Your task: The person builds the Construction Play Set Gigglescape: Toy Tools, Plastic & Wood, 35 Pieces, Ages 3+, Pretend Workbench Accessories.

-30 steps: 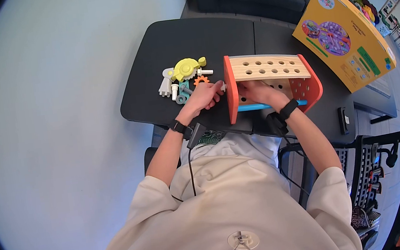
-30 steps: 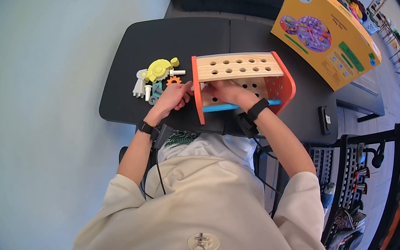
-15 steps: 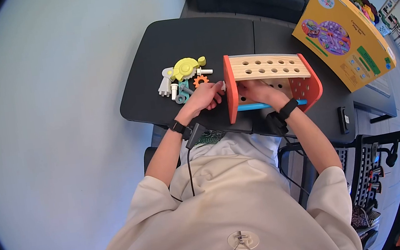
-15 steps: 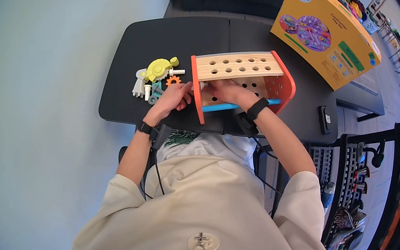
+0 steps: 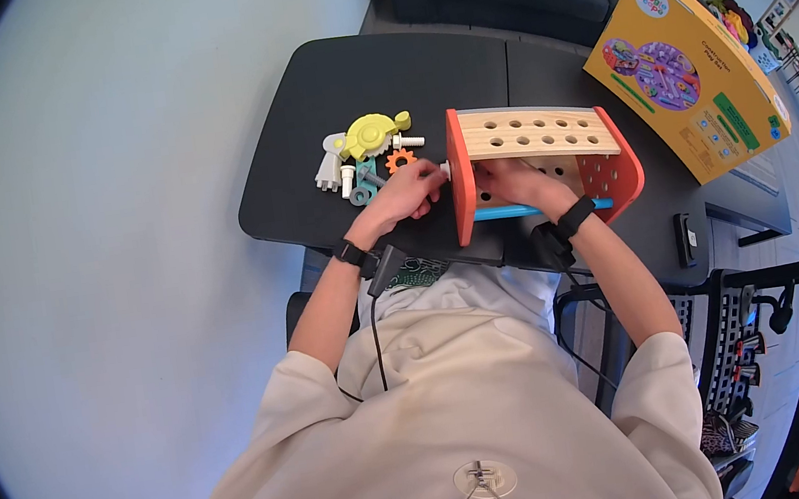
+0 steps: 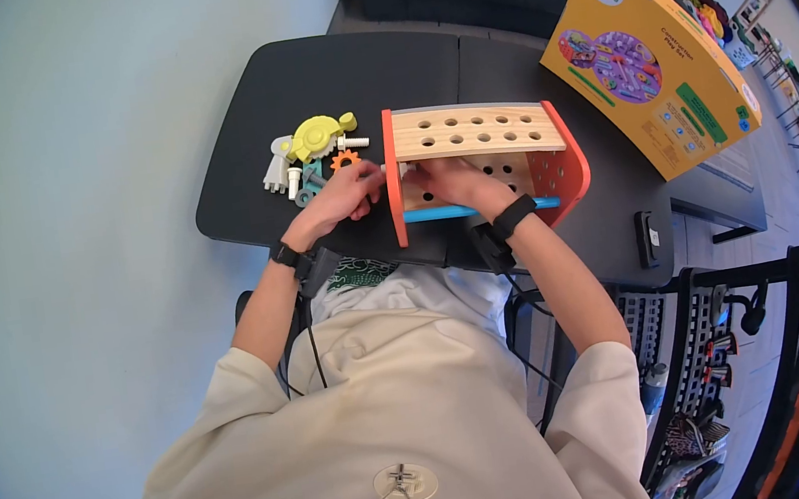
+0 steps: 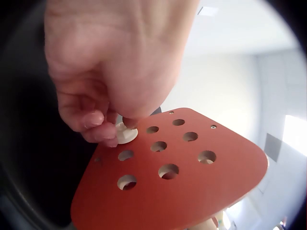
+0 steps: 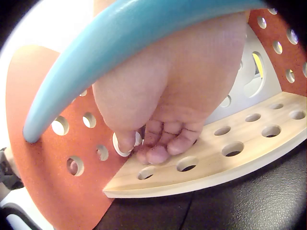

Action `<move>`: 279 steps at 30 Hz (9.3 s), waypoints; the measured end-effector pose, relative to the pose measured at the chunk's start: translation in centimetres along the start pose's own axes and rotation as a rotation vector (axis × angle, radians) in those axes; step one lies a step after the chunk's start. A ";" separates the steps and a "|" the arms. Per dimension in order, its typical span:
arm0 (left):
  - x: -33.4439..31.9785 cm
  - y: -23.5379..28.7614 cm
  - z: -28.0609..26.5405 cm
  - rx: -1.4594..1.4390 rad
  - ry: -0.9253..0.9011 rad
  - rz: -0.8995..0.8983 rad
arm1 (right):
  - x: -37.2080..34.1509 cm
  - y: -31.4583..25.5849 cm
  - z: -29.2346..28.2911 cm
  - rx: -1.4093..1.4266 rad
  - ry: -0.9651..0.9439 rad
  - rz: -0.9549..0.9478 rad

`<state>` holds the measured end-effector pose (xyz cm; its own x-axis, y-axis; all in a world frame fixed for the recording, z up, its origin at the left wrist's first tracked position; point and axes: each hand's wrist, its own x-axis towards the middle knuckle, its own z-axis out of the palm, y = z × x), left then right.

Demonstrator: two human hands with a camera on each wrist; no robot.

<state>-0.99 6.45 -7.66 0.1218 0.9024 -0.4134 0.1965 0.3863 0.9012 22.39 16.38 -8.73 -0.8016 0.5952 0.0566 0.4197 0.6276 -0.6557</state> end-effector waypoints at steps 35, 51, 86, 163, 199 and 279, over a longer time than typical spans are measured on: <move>-1.6 2.0 1.6 0.113 0.101 0.003 | 0.2 0.9 0.7 0.057 -0.003 0.010; 0.4 0.5 1.2 -0.004 0.091 0.080 | 0.1 0.2 0.3 -0.010 -0.003 0.008; -7.0 6.4 4.3 -0.172 -0.033 0.349 | -16.3 -2.0 -13.5 0.678 0.414 0.608; -9.2 4.2 11.3 -0.040 0.047 0.317 | -15.2 -14.2 -0.3 -0.238 0.499 0.154; -9.5 -7.0 -2.2 0.767 0.834 0.181 | -13.5 -8.3 -6.2 -0.722 0.666 0.223; -3.6 17.3 8.1 0.329 0.369 1.212 | -9.8 -4.2 -5.9 -0.271 0.580 0.597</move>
<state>9.88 8.37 8.38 0.1261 0.6607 0.7400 0.3848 -0.7201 0.5774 30.98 10.93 -2.06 -0.1038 0.9776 0.1833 0.8461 0.1837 -0.5004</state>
